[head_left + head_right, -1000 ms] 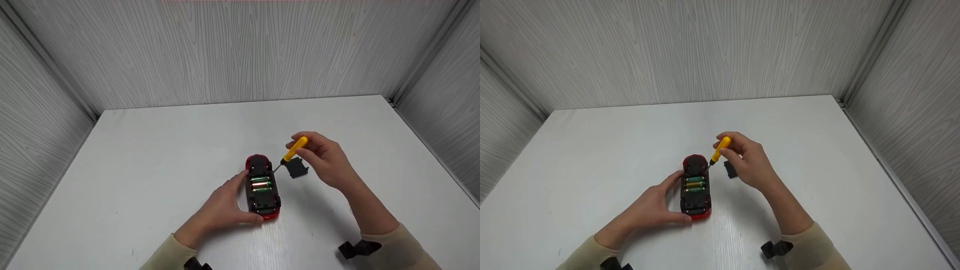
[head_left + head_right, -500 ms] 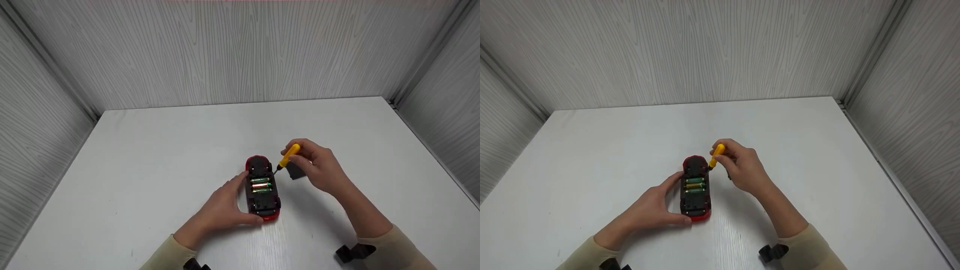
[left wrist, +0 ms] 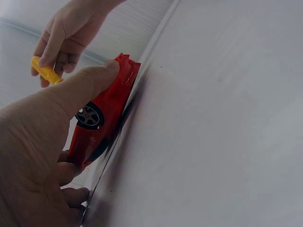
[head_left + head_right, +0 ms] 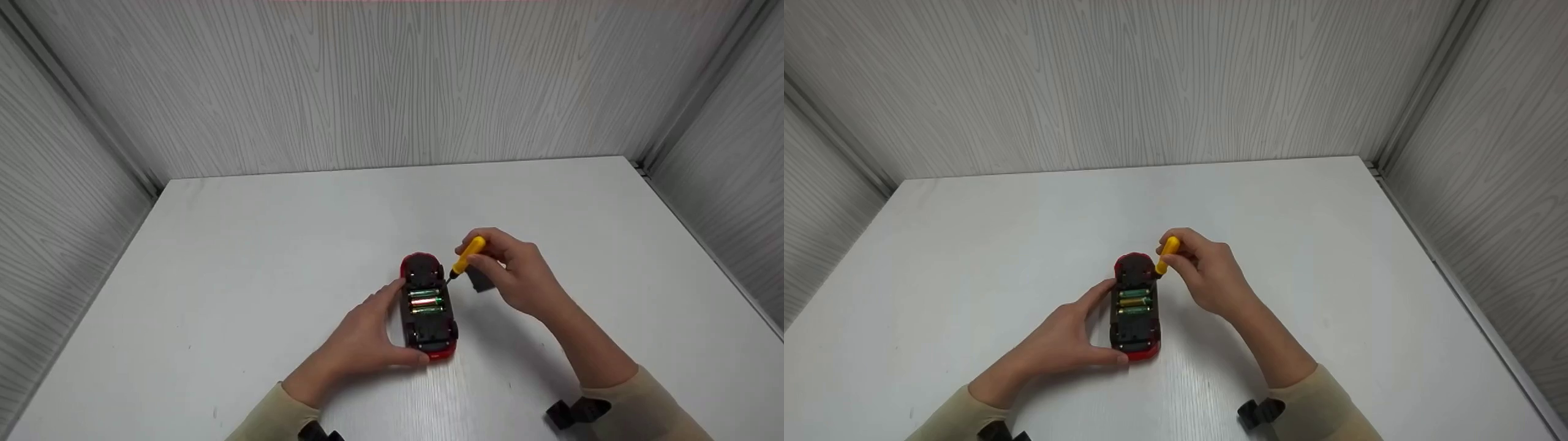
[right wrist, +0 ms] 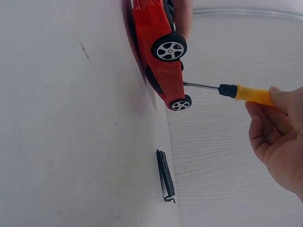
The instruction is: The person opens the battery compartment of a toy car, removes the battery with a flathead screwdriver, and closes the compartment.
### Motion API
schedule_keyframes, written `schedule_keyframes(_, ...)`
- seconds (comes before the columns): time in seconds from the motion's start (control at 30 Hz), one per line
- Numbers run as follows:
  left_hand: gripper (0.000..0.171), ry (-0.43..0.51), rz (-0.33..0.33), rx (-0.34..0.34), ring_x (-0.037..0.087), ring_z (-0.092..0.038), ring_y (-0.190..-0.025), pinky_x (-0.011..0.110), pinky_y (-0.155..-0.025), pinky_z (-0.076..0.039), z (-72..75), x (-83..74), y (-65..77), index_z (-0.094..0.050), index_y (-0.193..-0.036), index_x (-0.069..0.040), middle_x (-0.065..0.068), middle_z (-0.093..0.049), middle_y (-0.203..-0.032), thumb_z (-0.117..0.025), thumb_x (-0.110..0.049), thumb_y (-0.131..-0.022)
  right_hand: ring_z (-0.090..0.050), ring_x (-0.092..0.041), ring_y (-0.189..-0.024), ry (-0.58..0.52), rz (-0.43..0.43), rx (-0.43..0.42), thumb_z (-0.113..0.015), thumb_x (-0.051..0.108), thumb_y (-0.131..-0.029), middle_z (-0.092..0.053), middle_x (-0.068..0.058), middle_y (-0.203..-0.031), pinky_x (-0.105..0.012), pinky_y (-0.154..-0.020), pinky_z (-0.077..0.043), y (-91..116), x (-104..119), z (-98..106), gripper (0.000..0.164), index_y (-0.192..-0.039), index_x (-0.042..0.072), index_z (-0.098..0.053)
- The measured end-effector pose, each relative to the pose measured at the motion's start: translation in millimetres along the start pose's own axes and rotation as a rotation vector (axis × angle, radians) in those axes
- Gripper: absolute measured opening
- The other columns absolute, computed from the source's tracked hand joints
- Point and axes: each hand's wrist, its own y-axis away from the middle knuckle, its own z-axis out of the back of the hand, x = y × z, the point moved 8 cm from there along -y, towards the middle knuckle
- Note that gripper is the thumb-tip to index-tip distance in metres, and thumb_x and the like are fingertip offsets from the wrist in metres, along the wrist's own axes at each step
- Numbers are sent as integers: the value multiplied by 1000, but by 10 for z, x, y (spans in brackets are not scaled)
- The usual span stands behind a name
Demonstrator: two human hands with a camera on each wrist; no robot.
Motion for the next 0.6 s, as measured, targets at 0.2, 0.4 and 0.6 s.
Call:
schedule_keyframes(0.2, 129, 10, -5, -6, 23, -39, -151, 50, -121, -35, 8, -5, 0, -30, -169, -24, 0, -42, -166, -94, -66, -66, -71, -14, -103, 12, 19, -7, -68, 10, -105, -75, 7, -118, -30, -91, -58, 4, 25, -13, 19, -123, 15, -70)
schedule_keyframes(0.4, 127, 15, -13, -13, 23, -43, -148, 48, -120, -37, 2, -23, 3, -32, -168, -22, 2, -46, -163, -94, -65, -65, -68, -12, -93, 57, 57, 1, -67, 10, -105, -75, 5, -117, -29, -81, -58, 38, 101, -56, 20, -124, 16, -69)
schedule_keyframes(0.6, 129, 13, -9, -9, 22, -41, -150, 48, -121, -35, 7, -33, 5, -32, -168, -21, 4, -45, -164, -94, -66, -65, -65, -14, -84, 79, 82, 19, -66, 8, -105, -75, -1, -117, -31, -71, -56, 50, 153, -87, 20, -123, 16, -68)
